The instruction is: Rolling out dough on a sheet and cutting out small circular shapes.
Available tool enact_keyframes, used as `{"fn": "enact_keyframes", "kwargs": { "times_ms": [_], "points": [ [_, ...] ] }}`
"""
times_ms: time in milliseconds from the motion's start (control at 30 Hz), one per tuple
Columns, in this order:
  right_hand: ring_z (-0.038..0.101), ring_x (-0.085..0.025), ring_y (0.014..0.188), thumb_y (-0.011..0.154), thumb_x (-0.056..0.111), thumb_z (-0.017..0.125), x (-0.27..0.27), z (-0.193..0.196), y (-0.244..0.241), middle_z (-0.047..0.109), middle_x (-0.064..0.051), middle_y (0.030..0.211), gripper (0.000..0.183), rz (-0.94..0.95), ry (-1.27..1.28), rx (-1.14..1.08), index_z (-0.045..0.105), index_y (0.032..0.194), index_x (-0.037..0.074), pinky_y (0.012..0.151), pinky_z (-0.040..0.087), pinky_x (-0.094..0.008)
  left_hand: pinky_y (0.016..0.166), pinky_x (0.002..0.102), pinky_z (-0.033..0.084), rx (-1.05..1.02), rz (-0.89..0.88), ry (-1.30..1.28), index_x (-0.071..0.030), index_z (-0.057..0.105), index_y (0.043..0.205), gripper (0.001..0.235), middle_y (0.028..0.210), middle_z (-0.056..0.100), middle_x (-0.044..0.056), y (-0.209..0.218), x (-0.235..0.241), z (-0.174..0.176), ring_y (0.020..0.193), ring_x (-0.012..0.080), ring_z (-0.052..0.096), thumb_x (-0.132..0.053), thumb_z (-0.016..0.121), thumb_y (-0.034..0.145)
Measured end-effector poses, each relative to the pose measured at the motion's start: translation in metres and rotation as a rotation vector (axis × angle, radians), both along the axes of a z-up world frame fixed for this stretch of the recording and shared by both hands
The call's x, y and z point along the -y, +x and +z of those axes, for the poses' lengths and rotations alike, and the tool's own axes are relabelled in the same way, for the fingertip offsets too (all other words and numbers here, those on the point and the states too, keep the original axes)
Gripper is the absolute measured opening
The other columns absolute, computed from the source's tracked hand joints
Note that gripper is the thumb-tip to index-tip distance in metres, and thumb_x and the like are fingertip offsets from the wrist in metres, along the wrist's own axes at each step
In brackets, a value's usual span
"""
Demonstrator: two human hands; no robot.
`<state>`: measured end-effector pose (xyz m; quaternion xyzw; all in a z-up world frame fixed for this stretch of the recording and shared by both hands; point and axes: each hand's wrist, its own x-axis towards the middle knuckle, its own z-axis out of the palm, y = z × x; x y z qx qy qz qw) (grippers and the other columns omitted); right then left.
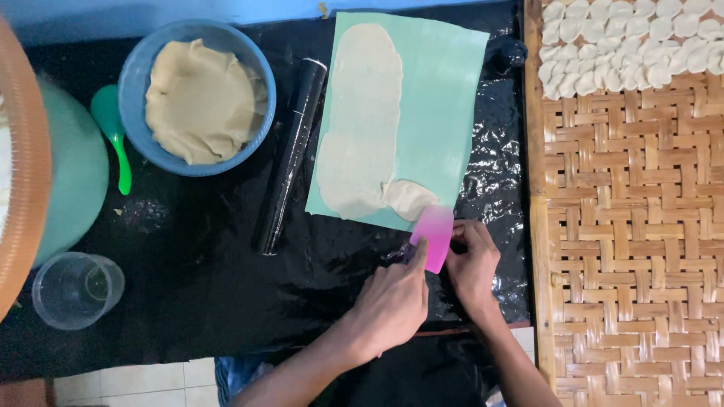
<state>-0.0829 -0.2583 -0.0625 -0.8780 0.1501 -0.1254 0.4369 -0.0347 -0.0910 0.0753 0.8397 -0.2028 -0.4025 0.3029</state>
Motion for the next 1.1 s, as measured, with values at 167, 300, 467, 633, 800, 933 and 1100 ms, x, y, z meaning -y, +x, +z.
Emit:
{"fn": "enact_keyframes", "kwargs": {
  "times_ms": [167, 300, 467, 633, 800, 933, 1100],
  "points": [
    [0.075, -0.021, 0.085, 0.077, 0.002, 0.085, 0.002, -0.004, 0.000, 0.073, -0.012, 0.107, 0.021, 0.003, -0.023, 0.017, 0.070, 0.089, -0.002, 0.072, 0.061, -0.030, 0.069, 0.056, 0.059, 0.192, 0.111, 0.028, 0.011, 0.019, 0.156, 0.072, 0.092, 0.068, 0.035, -0.006, 0.006, -0.041, 0.076, 0.0506, 0.070, -0.007, 0.051, 0.094],
    [0.075, -0.022, 0.087, 0.077, 0.003, 0.087, 0.001, -0.001, 0.001, 0.074, -0.013, 0.107, 0.021, 0.016, -0.057, 0.026, 0.071, 0.089, -0.002, 0.073, 0.061, -0.031, 0.068, 0.052, 0.061, 0.105, 0.010, 0.151, 0.019, 0.008, 0.156, 0.077, 0.090, 0.069, 0.035, -0.009, 0.022, -0.064, 0.077, 0.0464, 0.073, -0.001, 0.048, 0.094],
    [0.075, -0.021, 0.087, 0.077, 0.004, 0.087, 0.002, -0.002, 0.000, 0.074, -0.012, 0.107, 0.020, 0.010, -0.038, 0.019, 0.072, 0.088, -0.002, 0.073, 0.062, -0.031, 0.068, 0.051, 0.061, 0.090, -0.016, 0.132, 0.018, 0.010, 0.155, 0.078, 0.090, 0.068, 0.036, -0.003, 0.019, -0.039, 0.078, 0.0475, 0.072, -0.002, 0.051, 0.092],
    [0.075, -0.022, 0.089, 0.078, 0.004, 0.086, 0.001, -0.002, 0.001, 0.074, -0.012, 0.106, 0.019, 0.002, -0.004, 0.011, 0.071, 0.088, -0.002, 0.074, 0.062, -0.031, 0.071, 0.056, 0.057, 0.149, 0.020, 0.050, 0.006, 0.014, 0.159, 0.075, 0.090, 0.068, 0.033, -0.006, 0.000, -0.014, 0.077, 0.0503, 0.069, -0.010, 0.053, 0.097],
    [0.074, -0.023, 0.089, 0.075, 0.004, 0.088, -0.001, 0.002, 0.005, 0.074, -0.013, 0.105, 0.019, -0.011, -0.049, -0.024, 0.073, 0.085, -0.001, 0.072, 0.060, -0.034, 0.068, 0.053, 0.061, 0.191, 0.022, 0.242, 0.013, 0.006, 0.158, 0.083, 0.093, 0.065, 0.036, 0.002, -0.002, -0.067, 0.077, 0.0463, 0.071, -0.004, 0.054, 0.091],
    [0.074, -0.023, 0.090, 0.076, 0.004, 0.088, -0.002, 0.007, 0.000, 0.073, -0.013, 0.106, 0.019, 0.000, -0.064, -0.029, 0.072, 0.086, -0.002, 0.073, 0.060, -0.033, 0.067, 0.052, 0.061, 0.158, 0.012, 0.223, 0.016, 0.009, 0.157, 0.080, 0.085, 0.068, 0.033, 0.006, -0.006, -0.060, 0.074, 0.0449, 0.071, -0.002, 0.053, 0.092],
    [0.074, -0.021, 0.088, 0.077, 0.003, 0.086, -0.003, -0.001, 0.002, 0.072, -0.012, 0.108, 0.019, -0.007, -0.033, -0.040, 0.072, 0.088, -0.002, 0.072, 0.061, -0.031, 0.061, 0.050, 0.060, 0.226, 0.154, -0.042, 0.001, 0.022, 0.159, 0.069, 0.077, 0.072, 0.025, 0.010, -0.037, -0.029, 0.064, 0.0399, 0.072, -0.011, 0.054, 0.099]
  ]
}}
